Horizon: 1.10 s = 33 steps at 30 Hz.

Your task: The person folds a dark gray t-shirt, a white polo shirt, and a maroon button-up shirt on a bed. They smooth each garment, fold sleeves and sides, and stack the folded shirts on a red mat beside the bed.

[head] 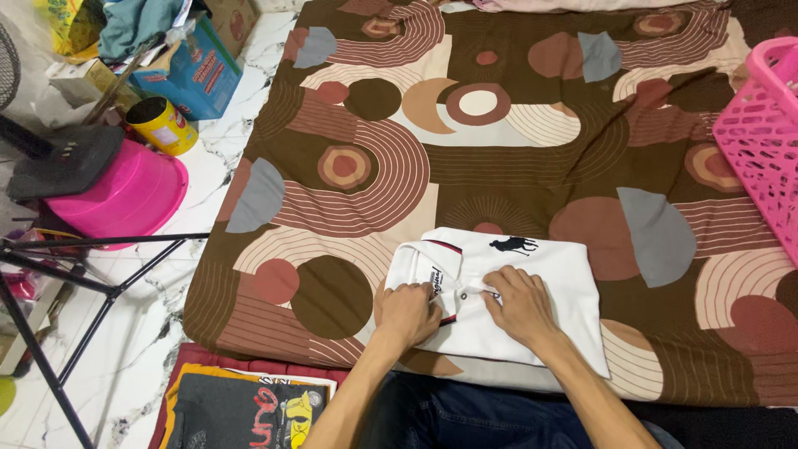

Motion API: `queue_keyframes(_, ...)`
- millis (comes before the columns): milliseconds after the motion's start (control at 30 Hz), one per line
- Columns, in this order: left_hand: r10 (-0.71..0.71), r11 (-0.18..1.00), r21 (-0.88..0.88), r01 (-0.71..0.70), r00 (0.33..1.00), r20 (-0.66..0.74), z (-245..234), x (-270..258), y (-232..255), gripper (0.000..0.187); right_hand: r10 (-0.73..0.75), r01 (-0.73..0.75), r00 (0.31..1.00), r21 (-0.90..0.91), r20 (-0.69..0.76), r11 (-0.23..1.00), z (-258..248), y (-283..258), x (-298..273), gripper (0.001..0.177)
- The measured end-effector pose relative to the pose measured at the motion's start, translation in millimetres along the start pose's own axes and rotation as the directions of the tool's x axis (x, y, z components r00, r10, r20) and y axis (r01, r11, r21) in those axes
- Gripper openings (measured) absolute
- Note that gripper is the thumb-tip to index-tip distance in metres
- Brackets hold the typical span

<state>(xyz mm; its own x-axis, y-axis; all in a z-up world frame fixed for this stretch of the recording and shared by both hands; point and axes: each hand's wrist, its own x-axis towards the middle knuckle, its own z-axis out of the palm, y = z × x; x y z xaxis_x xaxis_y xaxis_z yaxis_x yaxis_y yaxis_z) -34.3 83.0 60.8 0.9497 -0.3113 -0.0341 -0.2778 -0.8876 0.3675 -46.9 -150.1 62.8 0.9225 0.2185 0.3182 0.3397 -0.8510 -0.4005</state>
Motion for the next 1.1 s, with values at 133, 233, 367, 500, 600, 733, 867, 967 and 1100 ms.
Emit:
queue_keyframes(133,0.056,0.998,-0.020,-0.060,0.987,-0.150,5.4,8.2,21.3,0.040,-0.009,0.009,1.000,0.007,0.012,1.000,6.5,4.8,8.1,0.017)
queue_keyframes(233,0.078,0.996,-0.033,-0.087,0.975,-0.208,16.0,12.8,33.3,0.034,0.037,-0.039,0.999,0.076,0.029,0.996,9.3,5.7,8.2,0.014)
queue_keyframes(367,-0.030,0.994,-0.113,0.007,0.980,-0.198,26.1,20.2,42.1,0.023,0.057,-0.057,0.998,0.050,0.005,0.997,3.7,13.2,15.2,0.008)
queue_keyframes(500,-0.138,0.980,-0.166,0.114,0.980,-0.141,25.0,23.9,34.8,0.026,0.013,-0.010,1.000,0.101,-0.026,0.995,6.4,10.2,11.2,0.008)
queue_keyframes(600,-0.198,0.954,-0.239,0.183,0.979,-0.040,20.4,33.9,31.0,0.030,-0.147,0.148,0.989,0.044,-0.036,0.988,2.6,11.7,4.3,0.010)
queue_keyframes(733,-0.263,0.913,-0.307,0.269,0.963,0.062,15.4,40.2,26.0,0.034,-0.241,0.241,0.971,-0.040,0.009,0.970,0.9,7.3,0.3,0.011)
queue_keyframes(867,-0.291,0.905,-0.288,0.313,0.950,0.117,16.4,40.8,21.9,0.035,-0.236,0.237,0.970,0.015,-0.052,0.971,3.3,-0.2,2.5,0.023)
queue_keyframes(967,-0.265,0.907,-0.302,0.294,0.955,0.133,15.2,42.6,19.8,0.035,-0.227,0.232,0.971,0.080,-0.071,0.969,10.8,-6.3,3.0,0.024)
queue_keyframes(1100,-0.279,0.898,-0.314,0.308,0.951,0.135,10.3,38.3,23.4,0.033,-0.100,0.085,0.991,0.165,0.085,0.983,21.4,-6.9,-2.0,0.018)
